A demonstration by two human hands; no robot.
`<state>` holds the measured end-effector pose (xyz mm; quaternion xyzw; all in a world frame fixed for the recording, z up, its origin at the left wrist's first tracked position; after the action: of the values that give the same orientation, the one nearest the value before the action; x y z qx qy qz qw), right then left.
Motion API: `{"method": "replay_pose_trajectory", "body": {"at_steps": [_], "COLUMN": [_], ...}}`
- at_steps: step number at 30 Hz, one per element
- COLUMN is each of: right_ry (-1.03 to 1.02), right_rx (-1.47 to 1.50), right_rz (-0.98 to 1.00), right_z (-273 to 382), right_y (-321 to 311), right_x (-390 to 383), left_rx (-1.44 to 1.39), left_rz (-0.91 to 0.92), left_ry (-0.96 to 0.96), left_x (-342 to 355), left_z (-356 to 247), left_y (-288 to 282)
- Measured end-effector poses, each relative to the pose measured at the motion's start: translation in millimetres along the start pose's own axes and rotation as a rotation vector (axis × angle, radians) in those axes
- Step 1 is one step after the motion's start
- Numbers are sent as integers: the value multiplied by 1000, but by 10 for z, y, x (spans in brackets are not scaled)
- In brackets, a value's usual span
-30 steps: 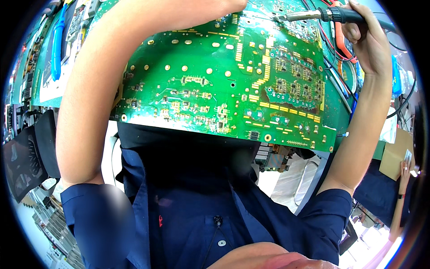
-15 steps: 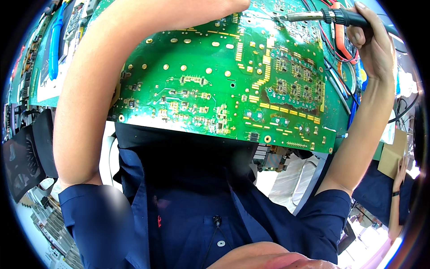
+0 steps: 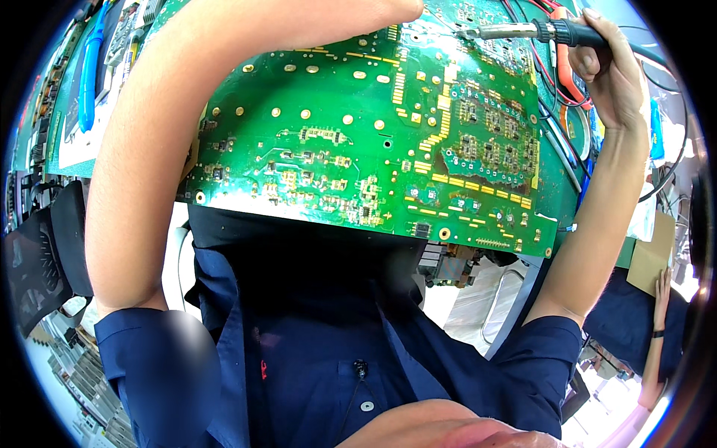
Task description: The person solders components onto a large green circuit board using a soldering iron and a solder sucker.
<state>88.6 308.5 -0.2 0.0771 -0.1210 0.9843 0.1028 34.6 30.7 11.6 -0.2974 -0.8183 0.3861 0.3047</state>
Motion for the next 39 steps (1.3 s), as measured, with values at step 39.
{"method": "replay_pose_trajectory", "body": {"at_steps": [39], "right_ry": [21], "right_rx": [78], "right_rz": [91], "right_z": [-68], "right_y": [66], "right_x": [68], "left_rx": [-135], "left_rz": [202], "left_ry": [-24], "left_x": [25], "left_z": [68], "left_y": [-161]}}
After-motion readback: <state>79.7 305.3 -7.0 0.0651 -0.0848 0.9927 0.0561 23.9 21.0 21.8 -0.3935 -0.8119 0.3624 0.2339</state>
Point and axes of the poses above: each hand's wrist, its own x-axis towards the middle knuckle, its own y-axis out of the palm, z = x × y, the point moved 4 cm from there along x, towards the middle knuckle, and after that the axes turned 8 degrees about -y, right-handed, at the moved point
